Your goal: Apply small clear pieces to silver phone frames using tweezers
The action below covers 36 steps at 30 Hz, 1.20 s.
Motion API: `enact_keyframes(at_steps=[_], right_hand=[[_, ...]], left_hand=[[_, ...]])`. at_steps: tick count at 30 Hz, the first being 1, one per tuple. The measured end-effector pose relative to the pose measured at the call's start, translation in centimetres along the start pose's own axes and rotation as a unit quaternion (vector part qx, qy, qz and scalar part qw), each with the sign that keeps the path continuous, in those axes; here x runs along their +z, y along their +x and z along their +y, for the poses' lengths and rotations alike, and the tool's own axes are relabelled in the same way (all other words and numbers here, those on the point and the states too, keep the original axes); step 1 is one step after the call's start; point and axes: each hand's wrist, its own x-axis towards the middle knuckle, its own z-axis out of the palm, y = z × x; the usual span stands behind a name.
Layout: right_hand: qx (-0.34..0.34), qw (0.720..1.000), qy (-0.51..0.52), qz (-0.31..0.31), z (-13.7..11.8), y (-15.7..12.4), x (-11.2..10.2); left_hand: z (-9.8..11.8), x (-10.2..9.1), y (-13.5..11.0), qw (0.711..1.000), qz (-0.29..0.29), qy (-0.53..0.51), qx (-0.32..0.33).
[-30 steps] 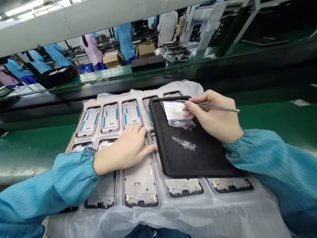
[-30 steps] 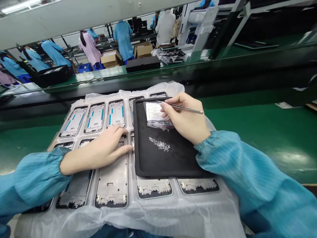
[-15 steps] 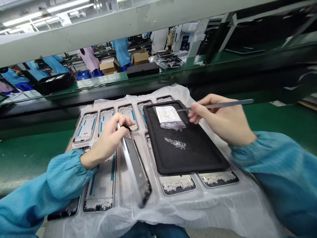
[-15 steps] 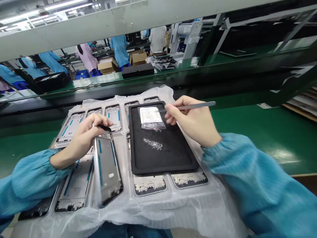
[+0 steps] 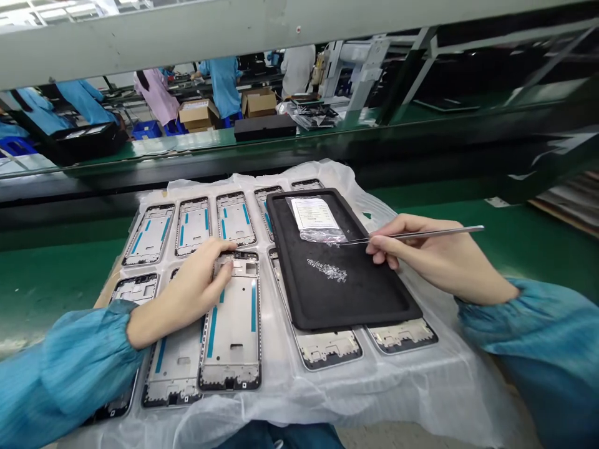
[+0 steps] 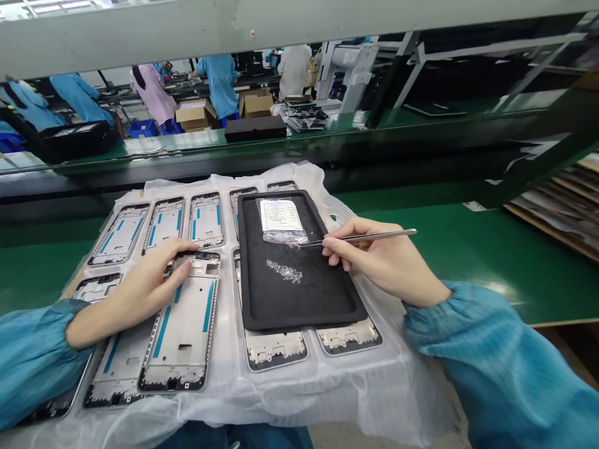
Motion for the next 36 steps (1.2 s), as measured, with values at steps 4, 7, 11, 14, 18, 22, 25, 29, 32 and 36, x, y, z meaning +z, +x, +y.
enact_keyframes(at_steps=[4, 7, 11, 14, 18, 22, 25, 29, 32, 36], right_hand=[[0.001, 1.0, 0.006, -0.005, -0.2, 0.1, 0.1], [0.002, 1.0, 0.012, 0.002, -0.4, 0.1, 0.2], [0.0, 1.0, 0.011, 0.005, -0.3, 0.0, -0.2], [0.001, 1.0, 0.007, 0.005, -0.2, 0.0, -0.5], [0.014, 1.0, 0.009, -0.001, -0.3, 0.0, -0.5], [0.022, 1.0, 0.015, -0.004, -0.8, 0.1, -0.1], [0.015, 1.0, 0.018, -0.007, -0.9, 0.0, 0.1], [0.003, 1.0, 0.009, -0.009, -0.4, 0.0, -0.2], [-0.014, 1.0, 0.007, -0.012, -0.4, 0.0, -0.7], [-0.065, 0.998, 0.006, -0.002, -2.4, -1.3, -0.2]], left_hand=[[-0.3, -1.1, 0.3, 0.999, -0.017, 0.03, 0.0], [-0.1, -2.0, 1.0, 0.996, -0.076, 0.044, -0.019], [0.3, -2.1, 1.8, 0.995, -0.089, 0.013, -0.047], [0.4, -1.2, 1.9, 0.997, -0.046, -0.025, -0.052], [0.0, 0.3, 1.7, 0.999, -0.039, -0.017, -0.02], [-0.6, 1.0, 1.5, 0.995, -0.031, 0.058, 0.071], [-1.0, 1.2, 1.3, 0.99, -0.03, 0.082, 0.111], [-1.0, 1.1, 1.1, 0.986, 0.0, 0.089, 0.144], [-0.4, 0.6, 0.9, 0.989, 0.028, 0.049, 0.139], [1.6, 0.1, 0.8, 0.989, 0.016, -0.139, 0.057]])
